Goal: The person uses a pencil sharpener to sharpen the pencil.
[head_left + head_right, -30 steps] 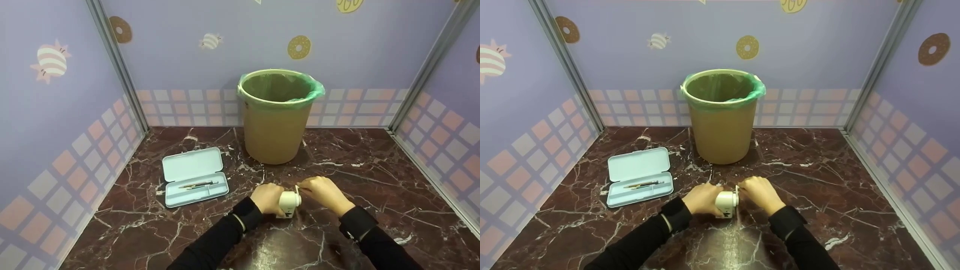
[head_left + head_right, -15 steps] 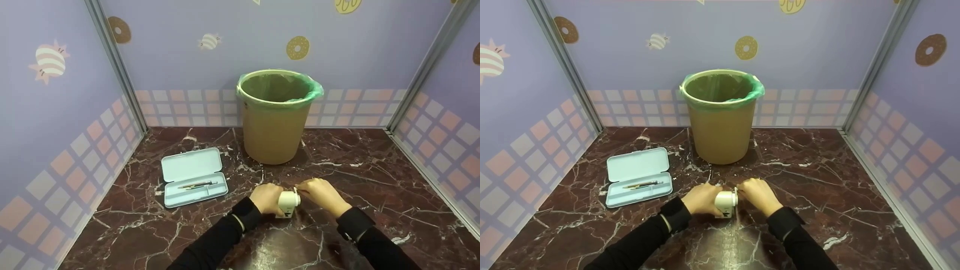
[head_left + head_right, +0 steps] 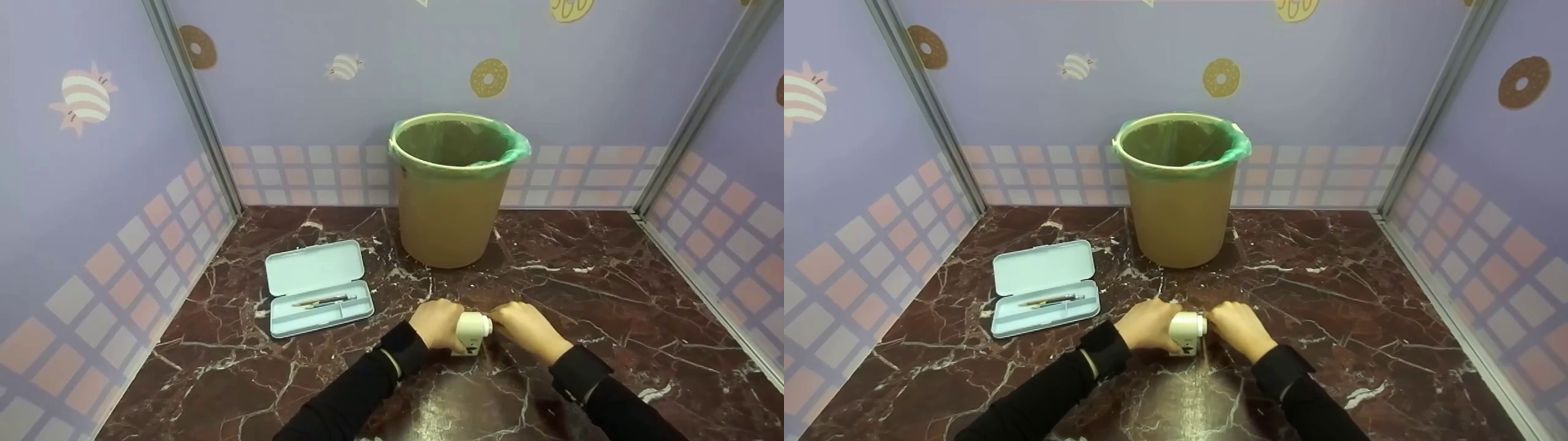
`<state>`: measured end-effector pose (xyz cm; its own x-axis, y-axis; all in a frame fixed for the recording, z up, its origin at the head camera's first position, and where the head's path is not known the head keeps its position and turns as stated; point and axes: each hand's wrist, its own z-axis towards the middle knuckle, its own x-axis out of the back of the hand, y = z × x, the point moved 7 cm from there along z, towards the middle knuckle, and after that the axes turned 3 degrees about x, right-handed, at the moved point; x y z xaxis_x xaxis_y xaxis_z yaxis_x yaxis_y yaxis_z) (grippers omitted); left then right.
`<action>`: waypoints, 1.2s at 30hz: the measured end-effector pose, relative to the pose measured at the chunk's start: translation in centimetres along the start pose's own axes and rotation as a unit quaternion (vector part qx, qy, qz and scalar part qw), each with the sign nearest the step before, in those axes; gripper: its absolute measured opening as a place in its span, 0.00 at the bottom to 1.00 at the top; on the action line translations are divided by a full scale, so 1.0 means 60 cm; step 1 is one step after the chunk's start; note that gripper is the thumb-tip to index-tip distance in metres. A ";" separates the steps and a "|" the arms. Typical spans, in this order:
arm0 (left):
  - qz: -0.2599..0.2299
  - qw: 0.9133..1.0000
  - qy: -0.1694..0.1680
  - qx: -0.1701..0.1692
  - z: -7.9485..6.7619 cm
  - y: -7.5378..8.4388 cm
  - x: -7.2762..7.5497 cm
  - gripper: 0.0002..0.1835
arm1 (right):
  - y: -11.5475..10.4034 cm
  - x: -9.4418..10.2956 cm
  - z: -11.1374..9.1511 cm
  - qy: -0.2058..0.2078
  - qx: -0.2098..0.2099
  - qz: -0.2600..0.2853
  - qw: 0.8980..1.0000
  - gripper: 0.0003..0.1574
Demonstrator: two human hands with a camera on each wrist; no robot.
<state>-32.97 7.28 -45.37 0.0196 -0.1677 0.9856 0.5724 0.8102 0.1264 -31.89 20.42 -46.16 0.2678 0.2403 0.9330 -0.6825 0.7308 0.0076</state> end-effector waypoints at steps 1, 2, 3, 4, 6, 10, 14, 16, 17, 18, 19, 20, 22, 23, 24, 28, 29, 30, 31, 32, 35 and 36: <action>0.000 1.000 0.000 0.000 0.000 0.000 0.000 0.25 | -0.002 -0.002 -0.003 -0.001 0.001 0.002 1.000 0.07; -0.001 1.000 0.001 0.001 0.000 -0.001 0.001 0.25 | -0.003 -0.003 -0.005 -0.001 0.002 0.004 1.000 0.09; -0.002 1.000 0.002 0.002 0.000 -0.001 0.001 0.25 | -0.004 -0.005 -0.007 0.000 0.002 0.006 1.000 0.11; -0.004 1.000 0.004 0.003 -0.001 -0.002 0.002 0.24 | -0.006 -0.006 -0.009 0.003 0.003 0.005 1.000 0.12; -0.006 1.000 0.006 0.002 -0.001 -0.002 0.002 0.24 | -0.009 -0.008 -0.013 0.007 0.005 0.004 1.000 0.15; -0.006 1.000 0.009 0.002 -0.001 -0.002 0.002 0.24 | -0.013 -0.010 -0.018 0.005 0.005 -0.001 1.000 0.15; -0.006 1.000 0.007 0.004 -0.001 -0.002 0.000 0.24 | -0.018 -0.010 -0.026 -0.001 -0.001 0.011 1.000 0.12; -0.009 1.000 0.006 0.004 -0.001 -0.001 0.000 0.24 | -0.021 -0.009 -0.029 -0.001 -0.003 0.016 1.000 0.10; -0.011 1.000 0.007 0.004 -0.001 -0.001 0.000 0.24 | -0.023 -0.008 -0.031 0.000 -0.002 0.020 1.000 0.09; -0.012 1.000 0.007 0.005 -0.002 -0.001 0.000 0.24 | -0.025 -0.007 -0.033 0.002 0.000 0.022 1.000 0.08; -0.012 1.000 0.008 0.005 -0.002 -0.001 0.000 0.24 | -0.027 -0.006 -0.035 0.003 0.003 0.024 1.000 0.07; -0.012 1.000 0.008 0.006 -0.002 -0.001 0.000 0.24 | -0.029 -0.006 -0.037 0.004 0.006 0.024 1.000 0.07; -0.011 1.000 0.007 0.009 -0.003 -0.001 0.000 0.24 | -0.034 -0.004 -0.041 0.005 0.010 0.026 1.000 0.05; -0.010 1.000 0.006 0.010 -0.003 -0.001 0.000 0.24 | -0.036 -0.004 -0.043 0.005 0.012 0.025 1.000 0.04; -0.009 1.000 0.006 0.011 -0.002 -0.001 0.000 0.24 | -0.038 -0.003 -0.045 0.005 0.013 0.023 1.000 0.04; -0.006 1.000 0.004 0.014 -0.001 -0.001 -0.001 0.24 | -0.044 -0.001 -0.051 0.006 0.016 0.020 1.000 0.02; -0.006 1.000 0.004 0.015 -0.001 -0.001 -0.001 0.24 | -0.045 0.001 -0.052 0.007 0.018 0.020 1.000 0.02; -0.007 1.000 0.004 0.016 -0.001 -0.001 -0.001 0.24 | -0.047 0.002 -0.053 0.008 0.019 0.019 1.000 0.02; -0.006 1.000 0.005 0.017 -0.001 -0.001 -0.001 0.24 | -0.048 0.003 -0.055 0.008 0.021 0.020 1.000 0.02; -0.004 1.000 0.007 0.018 -0.001 -0.001 -0.001 0.24 | -0.050 0.004 -0.056 0.008 0.023 0.020 1.000 0.03; 0.000 1.000 0.012 0.020 -0.001 -0.002 -0.001 0.24 | -0.055 0.007 -0.059 0.007 0.026 0.018 0.999 0.04; 0.000 1.000 0.013 0.021 -0.001 -0.002 -0.001 0.24 | -0.056 0.007 -0.060 0.007 0.027 0.016 0.999 0.04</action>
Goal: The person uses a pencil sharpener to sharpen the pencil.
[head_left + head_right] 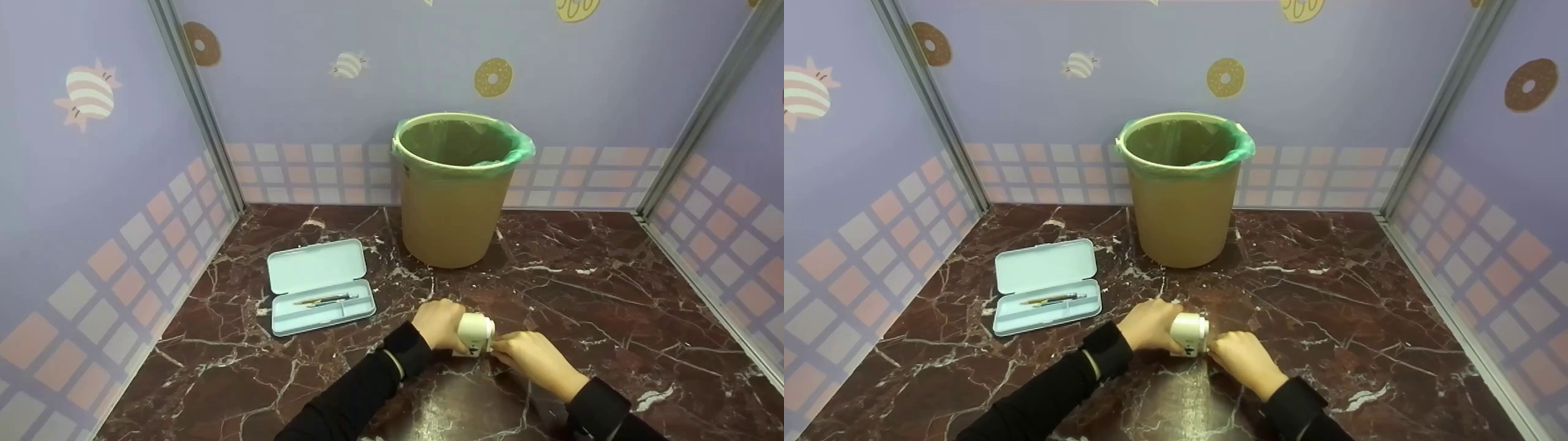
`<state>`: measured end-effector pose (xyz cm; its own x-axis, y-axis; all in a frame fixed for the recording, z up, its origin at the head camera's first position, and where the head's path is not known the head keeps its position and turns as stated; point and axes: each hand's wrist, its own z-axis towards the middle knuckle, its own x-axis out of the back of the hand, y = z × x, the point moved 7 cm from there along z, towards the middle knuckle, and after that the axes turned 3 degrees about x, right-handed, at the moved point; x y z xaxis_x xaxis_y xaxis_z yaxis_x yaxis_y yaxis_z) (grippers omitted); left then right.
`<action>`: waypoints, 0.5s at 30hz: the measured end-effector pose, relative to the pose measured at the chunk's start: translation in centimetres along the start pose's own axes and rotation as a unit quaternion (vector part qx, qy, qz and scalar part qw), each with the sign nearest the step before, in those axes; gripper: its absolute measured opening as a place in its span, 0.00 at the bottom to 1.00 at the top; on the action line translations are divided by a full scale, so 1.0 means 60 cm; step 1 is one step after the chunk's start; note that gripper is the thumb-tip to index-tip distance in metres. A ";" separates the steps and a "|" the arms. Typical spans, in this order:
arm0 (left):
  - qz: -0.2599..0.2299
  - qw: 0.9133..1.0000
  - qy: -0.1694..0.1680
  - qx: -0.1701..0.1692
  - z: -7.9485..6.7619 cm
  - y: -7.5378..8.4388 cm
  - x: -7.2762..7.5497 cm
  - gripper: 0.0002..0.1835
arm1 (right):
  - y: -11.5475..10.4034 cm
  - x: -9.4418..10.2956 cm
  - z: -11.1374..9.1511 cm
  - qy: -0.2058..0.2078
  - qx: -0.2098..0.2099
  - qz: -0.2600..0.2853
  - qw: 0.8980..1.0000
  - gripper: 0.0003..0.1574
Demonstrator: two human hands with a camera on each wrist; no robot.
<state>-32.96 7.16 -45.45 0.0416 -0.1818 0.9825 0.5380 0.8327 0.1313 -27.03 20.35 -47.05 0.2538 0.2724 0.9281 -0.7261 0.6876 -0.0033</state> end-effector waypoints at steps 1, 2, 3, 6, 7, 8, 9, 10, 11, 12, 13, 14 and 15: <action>0.000 1.000 0.001 0.000 0.000 0.000 0.000 0.24 | -0.002 0.001 -0.001 0.000 0.001 -0.001 1.000 0.04; -0.002 1.000 0.000 0.000 0.000 0.000 0.000 0.24 | -0.004 0.002 -0.002 0.001 0.002 -0.003 1.000 0.03; -0.004 1.000 -0.001 0.001 0.001 0.000 -0.001 0.24 | -0.006 0.004 -0.003 0.003 0.005 -0.005 1.000 0.03; -0.007 1.000 -0.005 0.004 0.001 0.000 -0.002 0.24 | -0.013 0.010 -0.005 0.011 0.018 -0.011 1.000 0.04; -0.007 1.000 -0.006 0.005 0.001 0.000 -0.002 0.24 | -0.016 0.013 -0.005 0.014 0.023 -0.013 1.000 0.05; -0.006 1.000 -0.007 0.006 0.001 -0.001 -0.001 0.24 | -0.018 0.015 -0.006 0.016 0.029 -0.016 0.999 0.06; -0.006 1.000 -0.007 0.007 0.001 -0.001 -0.001 0.24 | -0.020 0.018 -0.006 0.019 0.034 -0.019 0.999 0.06; -0.007 1.000 -0.007 0.007 0.001 -0.001 -0.001 0.24 | -0.022 0.021 -0.006 0.021 0.037 -0.022 0.999 0.07; -0.007 1.000 -0.007 0.007 0.001 -0.001 0.000 0.24 | -0.023 0.023 -0.007 0.022 0.040 -0.025 0.999 0.07; -0.008 1.000 -0.008 0.007 0.001 -0.001 0.000 0.24 | -0.025 0.026 -0.007 0.022 0.041 -0.026 0.999 0.07; -0.009 1.000 -0.008 0.006 0.001 -0.001 0.001 0.24 | -0.026 0.028 -0.007 0.021 0.042 -0.026 0.999 0.08; -0.010 1.000 -0.009 0.006 0.001 -0.001 0.001 0.24 | -0.027 0.030 -0.007 0.020 0.041 -0.024 0.999 0.07; -0.011 1.000 -0.010 0.006 0.001 -0.002 0.001 0.24 | -0.028 0.032 -0.007 0.020 0.040 -0.020 0.999 0.08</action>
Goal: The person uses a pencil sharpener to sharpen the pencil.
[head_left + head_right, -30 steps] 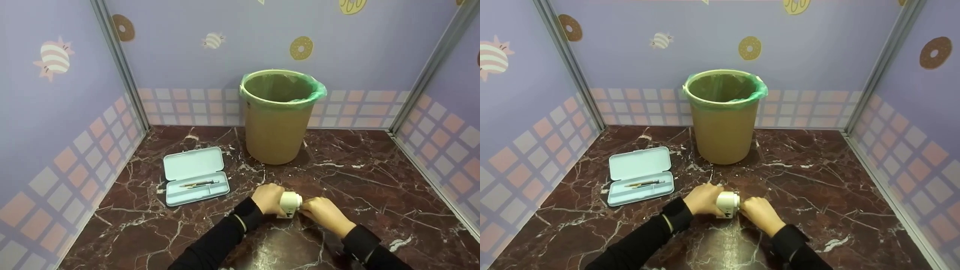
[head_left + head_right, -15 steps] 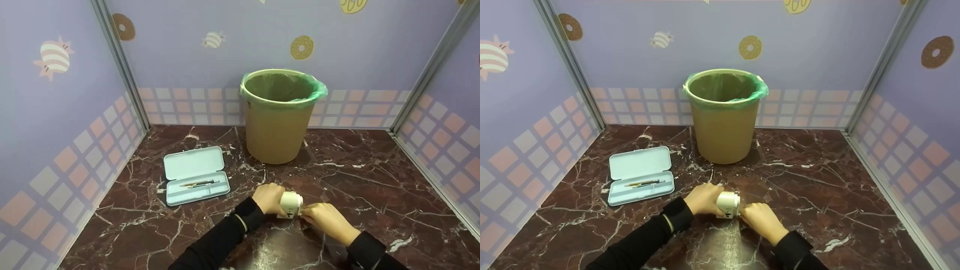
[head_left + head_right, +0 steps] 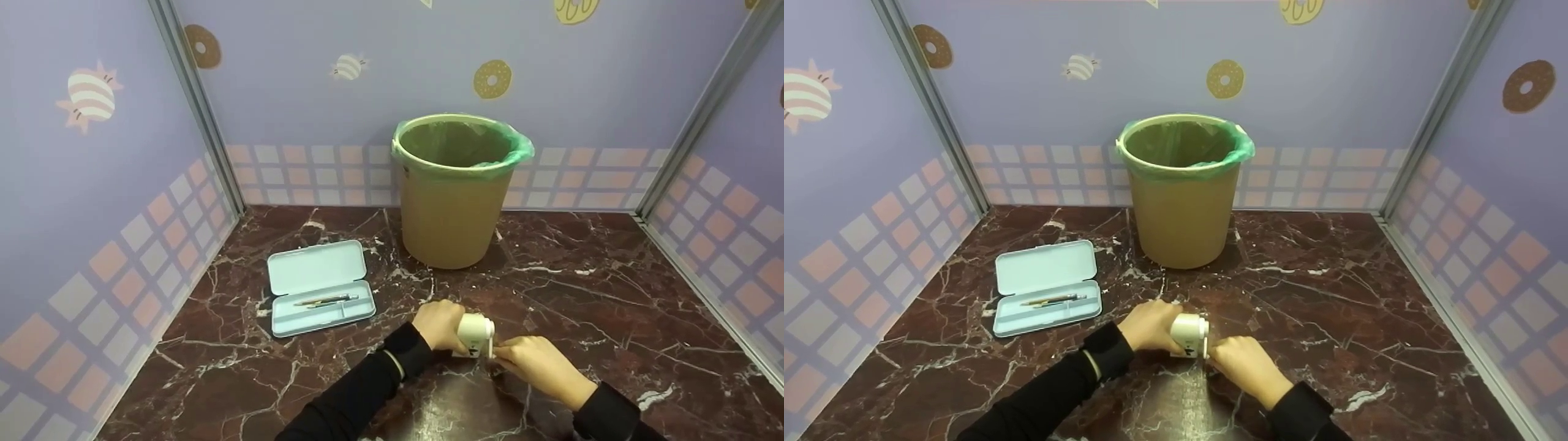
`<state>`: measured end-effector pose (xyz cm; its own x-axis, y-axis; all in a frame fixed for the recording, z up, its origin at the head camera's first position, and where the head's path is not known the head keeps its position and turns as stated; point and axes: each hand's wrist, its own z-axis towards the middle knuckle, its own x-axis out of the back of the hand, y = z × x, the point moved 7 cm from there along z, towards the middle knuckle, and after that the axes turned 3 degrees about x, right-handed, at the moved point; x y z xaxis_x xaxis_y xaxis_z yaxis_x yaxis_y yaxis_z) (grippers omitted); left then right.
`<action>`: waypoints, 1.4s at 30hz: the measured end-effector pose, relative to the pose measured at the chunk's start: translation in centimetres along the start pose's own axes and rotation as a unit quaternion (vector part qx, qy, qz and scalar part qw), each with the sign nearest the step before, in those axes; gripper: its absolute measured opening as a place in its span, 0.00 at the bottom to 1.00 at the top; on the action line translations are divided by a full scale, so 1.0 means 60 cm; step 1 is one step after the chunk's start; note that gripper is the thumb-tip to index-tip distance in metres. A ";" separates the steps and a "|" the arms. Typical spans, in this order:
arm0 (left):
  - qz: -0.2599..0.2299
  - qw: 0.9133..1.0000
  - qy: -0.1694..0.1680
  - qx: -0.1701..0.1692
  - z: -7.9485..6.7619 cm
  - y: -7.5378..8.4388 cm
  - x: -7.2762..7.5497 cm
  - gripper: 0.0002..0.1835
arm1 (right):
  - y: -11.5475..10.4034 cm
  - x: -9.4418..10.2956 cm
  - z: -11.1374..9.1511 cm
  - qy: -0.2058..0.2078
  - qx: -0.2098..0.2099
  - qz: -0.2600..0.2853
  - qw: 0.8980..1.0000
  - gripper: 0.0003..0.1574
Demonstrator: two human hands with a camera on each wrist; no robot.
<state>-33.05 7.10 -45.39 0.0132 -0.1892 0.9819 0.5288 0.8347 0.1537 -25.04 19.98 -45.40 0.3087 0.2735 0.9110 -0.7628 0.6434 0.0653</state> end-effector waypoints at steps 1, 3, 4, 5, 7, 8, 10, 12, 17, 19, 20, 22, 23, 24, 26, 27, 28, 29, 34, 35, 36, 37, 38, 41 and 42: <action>0.000 1.000 -0.001 0.000 0.000 0.000 0.000 0.24 | -0.001 0.002 0.000 -0.001 -0.001 0.004 1.000 0.08; 0.001 1.000 -0.004 0.002 0.000 -0.001 -0.001 0.24 | -0.003 0.005 0.001 -0.002 -0.002 0.013 1.000 0.09; 0.001 1.000 -0.005 0.004 0.000 -0.001 -0.002 0.25 | -0.003 0.007 0.001 -0.002 -0.002 0.018 1.000 0.10; 0.002 1.000 -0.007 0.004 0.000 -0.001 -0.002 0.25 | -0.004 0.008 0.001 -0.003 -0.001 0.022 1.000 0.10; 0.005 1.000 -0.008 0.004 0.001 -0.001 -0.002 0.25 | -0.005 0.011 0.002 -0.002 0.003 0.024 1.000 0.10; 0.006 1.000 -0.008 0.004 0.001 -0.001 -0.002 0.25 | -0.005 0.013 0.003 -0.001 0.006 0.022 1.000 0.10; 0.008 1.000 -0.008 0.002 0.000 0.000 -0.001 0.25 | -0.007 0.017 0.003 0.004 0.014 0.016 1.000 0.10; 0.010 1.000 -0.004 -0.002 0.000 0.001 0.001 0.25 | -0.008 0.023 0.005 0.008 0.021 0.011 1.000 0.09; 0.012 1.000 0.000 -0.005 0.000 0.000 0.002 0.25 | -0.009 0.035 0.010 0.003 0.034 0.011 0.999 0.06; 0.013 1.000 -0.002 -0.002 0.001 -0.001 0.001 0.25 | -0.008 0.036 0.011 0.001 0.036 0.013 0.999 0.06; 0.013 1.000 -0.005 -0.001 0.001 0.000 0.000 0.25 | -0.008 0.036 0.011 -0.001 0.037 0.013 0.999 0.06; 0.015 1.000 -0.010 0.000 0.001 0.002 0.000 0.25 | -0.008 0.037 0.010 -0.002 0.039 0.013 0.999 0.06; 0.015 1.000 -0.012 0.001 0.001 0.002 -0.001 0.26 | -0.008 0.038 0.010 -0.002 0.041 0.015 0.999 0.07; 0.015 1.000 -0.014 0.001 0.001 0.003 0.000 0.26 | -0.008 0.041 0.011 -0.001 0.043 0.017 0.999 0.06; 0.016 1.000 -0.016 -0.001 0.001 0.004 0.000 0.26 | -0.008 0.051 0.013 0.010 0.044 0.019 0.999 0.06; 0.019 1.000 -0.015 -0.002 0.002 0.004 0.000 0.26 | -0.007 0.059 0.015 0.020 0.045 0.018 0.999 0.06; 0.022 1.000 -0.014 -0.003 0.003 0.004 0.001 0.26 | -0.005 0.067 0.018 0.030 0.045 0.016 0.998 0.07; 0.024 1.000 -0.012 -0.003 0.003 0.003 0.002 0.26 | -0.003 0.076 0.022 0.040 0.044 0.010 0.998 0.07; 0.033 0.999 -0.006 -0.011 0.002 0.004 0.003 0.26 | 0.022 0.096 0.044 0.043 0.027 -0.018 0.999 0.09; 0.032 0.999 -0.007 -0.013 0.001 0.005 0.002 0.26 | 0.027 0.095 0.048 0.037 0.023 -0.021 0.999 0.09; 0.031 0.999 -0.008 -0.016 0.000 0.006 0.001 0.26 | 0.033 0.093 0.050 0.031 0.018 -0.021 0.999 0.09; 0.030 0.999 -0.009 -0.018 -0.001 0.007 0.001 0.26 | 0.039 0.091 0.053 0.027 0.013 -0.020 0.999 0.09; 0.031 0.999 -0.010 -0.021 -0.001 0.008 0.000 0.26 | 0.045 0.088 0.055 0.025 0.007 -0.019 0.999 0.09; 0.031 0.999 -0.007 -0.024 -0.001 0.009 0.002 0.25 | 0.060 0.081 0.062 0.025 -0.009 -0.014 1.000 0.08; 0.031 0.999 -0.006 -0.024 0.000 0.008 0.002 0.25 | 0.064 0.078 0.064 0.025 -0.014 -0.010 1.000 0.08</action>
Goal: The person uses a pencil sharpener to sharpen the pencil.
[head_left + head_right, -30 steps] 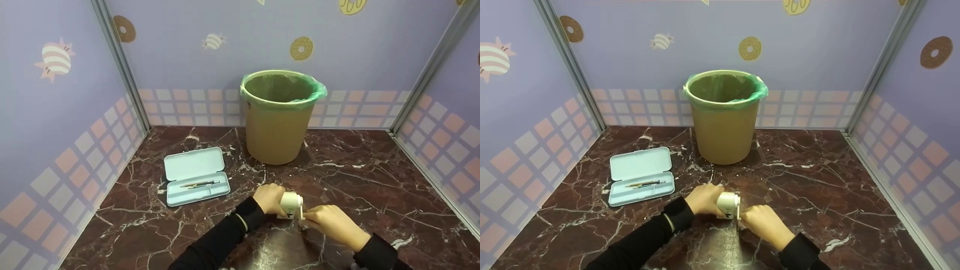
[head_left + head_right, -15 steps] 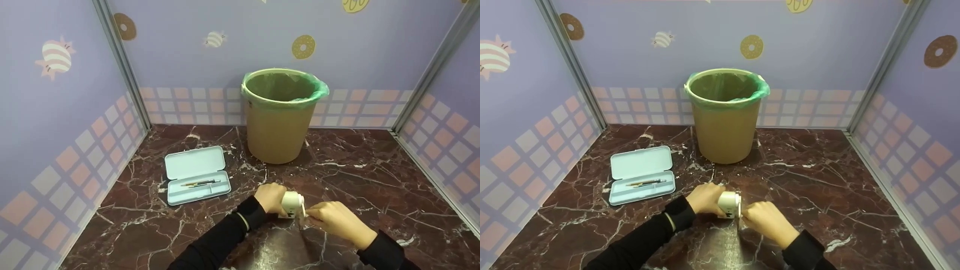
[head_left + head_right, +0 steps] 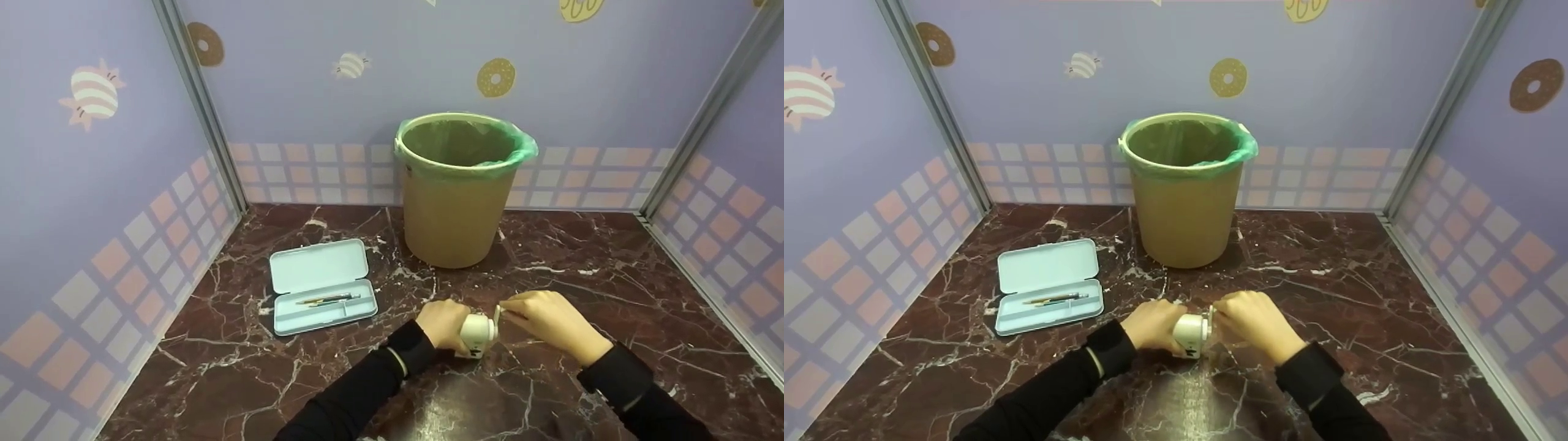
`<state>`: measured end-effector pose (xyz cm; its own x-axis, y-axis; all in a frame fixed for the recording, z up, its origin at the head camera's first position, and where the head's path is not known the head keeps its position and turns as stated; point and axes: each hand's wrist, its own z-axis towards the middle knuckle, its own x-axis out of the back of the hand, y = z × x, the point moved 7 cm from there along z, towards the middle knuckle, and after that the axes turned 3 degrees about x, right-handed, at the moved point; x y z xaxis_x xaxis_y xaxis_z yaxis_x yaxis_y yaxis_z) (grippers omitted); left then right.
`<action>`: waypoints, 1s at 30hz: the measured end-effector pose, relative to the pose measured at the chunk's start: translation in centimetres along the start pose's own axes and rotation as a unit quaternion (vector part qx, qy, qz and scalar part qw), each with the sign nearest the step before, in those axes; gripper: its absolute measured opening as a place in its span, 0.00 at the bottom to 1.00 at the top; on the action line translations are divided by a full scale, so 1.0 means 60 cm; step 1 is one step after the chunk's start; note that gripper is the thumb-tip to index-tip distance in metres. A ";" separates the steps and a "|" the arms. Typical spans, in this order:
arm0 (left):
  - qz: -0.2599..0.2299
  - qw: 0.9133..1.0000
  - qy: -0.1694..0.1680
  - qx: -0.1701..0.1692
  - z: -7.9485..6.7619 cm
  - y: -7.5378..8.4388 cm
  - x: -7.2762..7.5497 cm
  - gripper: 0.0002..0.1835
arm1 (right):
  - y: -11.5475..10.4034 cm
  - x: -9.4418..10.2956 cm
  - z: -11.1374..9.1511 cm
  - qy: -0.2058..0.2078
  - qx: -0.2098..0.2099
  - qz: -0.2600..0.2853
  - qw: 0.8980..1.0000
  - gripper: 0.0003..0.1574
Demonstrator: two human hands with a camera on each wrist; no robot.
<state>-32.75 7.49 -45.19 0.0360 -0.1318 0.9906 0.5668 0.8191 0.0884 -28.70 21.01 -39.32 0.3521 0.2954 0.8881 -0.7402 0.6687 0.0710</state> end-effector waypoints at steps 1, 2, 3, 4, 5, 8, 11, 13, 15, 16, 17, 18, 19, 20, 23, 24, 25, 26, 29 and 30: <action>-0.001 1.000 0.000 0.000 0.000 0.000 0.000 0.25 | 0.004 -0.003 0.001 0.001 -0.005 0.004 1.000 0.08; -0.002 1.000 0.000 0.000 0.000 0.000 0.001 0.25 | 0.009 -0.006 0.003 0.000 -0.009 0.007 1.000 0.08; -0.003 1.000 0.000 0.000 0.000 0.000 0.001 0.25 | 0.013 -0.010 0.004 -0.001 -0.014 0.011 1.000 0.08; -0.005 1.000 0.000 0.001 0.000 -0.001 0.001 0.25 | 0.016 -0.014 0.004 -0.002 -0.018 0.014 1.000 0.08; -0.006 1.000 0.000 0.001 0.000 -0.001 0.001 0.25 | 0.020 -0.018 0.004 -0.004 -0.023 0.018 1.000 0.08; -0.005 1.000 -0.004 -0.002 0.001 0.000 -0.002 0.25 | 0.031 -0.031 0.003 -0.012 -0.036 0.025 0.999 0.07; -0.007 1.000 -0.009 -0.002 0.004 -0.001 -0.006 0.25 | 0.038 -0.043 0.002 -0.019 -0.044 0.026 0.998 0.07; -0.010 1.000 -0.012 -0.001 0.005 -0.001 -0.007 0.25 | 0.042 -0.049 0.002 -0.020 -0.049 0.027 0.998 0.07; -0.012 1.000 -0.012 -0.001 0.006 -0.001 -0.006 0.25 | 0.044 -0.054 0.002 -0.019 -0.052 0.029 0.998 0.07; -0.012 1.000 -0.012 -0.001 0.006 -0.002 -0.006 0.25 | 0.045 -0.057 0.002 -0.019 -0.054 0.029 0.998 0.07; -0.012 1.000 -0.011 -0.002 0.005 -0.002 -0.005 0.25 | 0.045 -0.059 0.002 -0.018 -0.055 0.030 0.998 0.07; -0.012 1.000 -0.011 -0.002 0.005 -0.002 -0.004 0.25 | 0.046 -0.061 0.002 -0.019 -0.057 0.031 0.998 0.07; -0.012 1.000 -0.011 -0.003 0.005 -0.002 -0.004 0.25 | 0.046 -0.064 0.001 -0.020 -0.058 0.032 0.998 0.07; -0.012 1.000 -0.011 -0.003 0.005 -0.001 -0.004 0.25 | 0.047 -0.066 0.001 -0.021 -0.060 0.032 0.997 0.07; -0.013 1.000 -0.014 -0.004 0.006 -0.001 -0.006 0.25 | 0.047 -0.074 -0.002 -0.026 -0.062 0.033 0.997 0.07; -0.013 1.000 -0.014 -0.003 0.006 -0.001 -0.006 0.25 | 0.046 -0.077 -0.003 -0.028 -0.062 0.031 0.997 0.07; -0.014 1.000 -0.015 -0.002 0.006 -0.001 -0.007 0.25 | 0.046 -0.080 -0.004 -0.030 -0.061 0.031 0.997 0.07; -0.013 1.000 -0.015 -0.002 0.006 -0.001 -0.007 0.25 | 0.045 -0.082 -0.005 -0.032 -0.061 0.032 0.997 0.07; -0.014 1.000 -0.012 -0.004 0.003 0.000 -0.005 0.25 | 0.044 -0.091 -0.009 -0.037 -0.058 0.031 0.997 0.07; -0.015 1.000 -0.011 -0.006 0.003 0.000 -0.004 0.25 | 0.043 -0.094 -0.010 -0.038 -0.058 0.031 0.997 0.06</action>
<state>-32.89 7.61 -45.43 0.0004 -0.1448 0.9895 0.5766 0.8084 0.1180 -32.27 21.50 -44.42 0.2599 0.2899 0.9211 -0.6871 0.7258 -0.0345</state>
